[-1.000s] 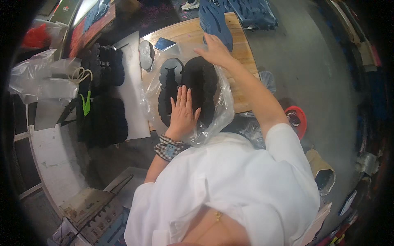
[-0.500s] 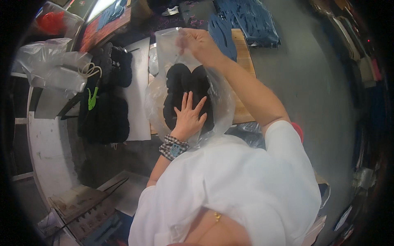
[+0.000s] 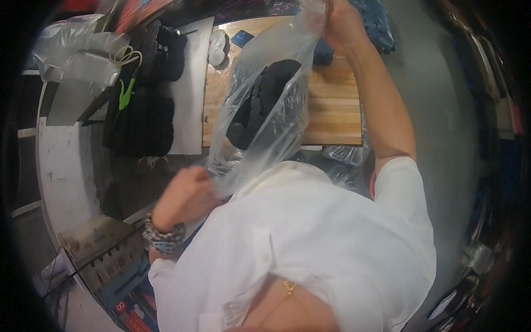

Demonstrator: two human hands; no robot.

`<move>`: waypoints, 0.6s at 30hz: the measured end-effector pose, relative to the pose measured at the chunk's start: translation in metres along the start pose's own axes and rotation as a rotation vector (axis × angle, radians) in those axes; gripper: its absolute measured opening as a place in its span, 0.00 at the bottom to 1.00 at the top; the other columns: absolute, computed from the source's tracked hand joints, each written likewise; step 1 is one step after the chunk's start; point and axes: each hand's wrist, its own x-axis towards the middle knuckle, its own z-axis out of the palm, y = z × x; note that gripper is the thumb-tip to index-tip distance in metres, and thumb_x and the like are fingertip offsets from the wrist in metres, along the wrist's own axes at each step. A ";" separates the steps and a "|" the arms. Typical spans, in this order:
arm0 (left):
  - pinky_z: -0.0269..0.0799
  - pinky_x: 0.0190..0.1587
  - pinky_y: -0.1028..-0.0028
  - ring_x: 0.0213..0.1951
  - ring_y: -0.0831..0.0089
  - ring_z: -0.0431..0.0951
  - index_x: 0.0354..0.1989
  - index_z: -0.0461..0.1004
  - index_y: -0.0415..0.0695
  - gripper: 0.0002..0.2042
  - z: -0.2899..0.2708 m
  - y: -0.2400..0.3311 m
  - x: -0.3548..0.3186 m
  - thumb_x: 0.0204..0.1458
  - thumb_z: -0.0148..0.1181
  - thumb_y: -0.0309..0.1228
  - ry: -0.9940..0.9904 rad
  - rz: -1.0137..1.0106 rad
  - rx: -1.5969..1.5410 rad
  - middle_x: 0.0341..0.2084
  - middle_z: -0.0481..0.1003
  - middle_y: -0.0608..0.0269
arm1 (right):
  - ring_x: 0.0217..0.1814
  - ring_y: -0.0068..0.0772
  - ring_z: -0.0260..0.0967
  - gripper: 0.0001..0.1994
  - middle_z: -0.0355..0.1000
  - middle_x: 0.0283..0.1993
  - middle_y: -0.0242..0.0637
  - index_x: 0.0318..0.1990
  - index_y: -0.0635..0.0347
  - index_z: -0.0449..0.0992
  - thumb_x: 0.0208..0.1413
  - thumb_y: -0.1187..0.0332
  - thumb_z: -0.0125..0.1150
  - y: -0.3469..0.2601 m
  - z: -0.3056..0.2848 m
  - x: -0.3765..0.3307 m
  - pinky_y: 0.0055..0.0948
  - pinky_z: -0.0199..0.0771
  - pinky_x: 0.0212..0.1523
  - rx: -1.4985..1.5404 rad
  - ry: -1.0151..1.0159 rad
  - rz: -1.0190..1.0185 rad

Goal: The person folds black footwear on a wooden table, places them into a clear plastic bag, and ties the bag closed. The person repeats this process with additional footwear, stacking the packed bags on the table.

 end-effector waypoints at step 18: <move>0.62 0.20 0.85 0.17 0.85 0.69 0.31 0.75 0.35 0.07 -0.144 0.005 0.067 0.57 0.58 0.27 1.584 0.508 0.176 0.20 0.77 0.64 | 0.42 0.37 0.66 0.17 0.68 0.41 0.41 0.42 0.64 0.70 0.64 0.59 0.38 -0.035 0.010 -0.082 0.38 0.66 0.48 0.313 -0.627 -0.240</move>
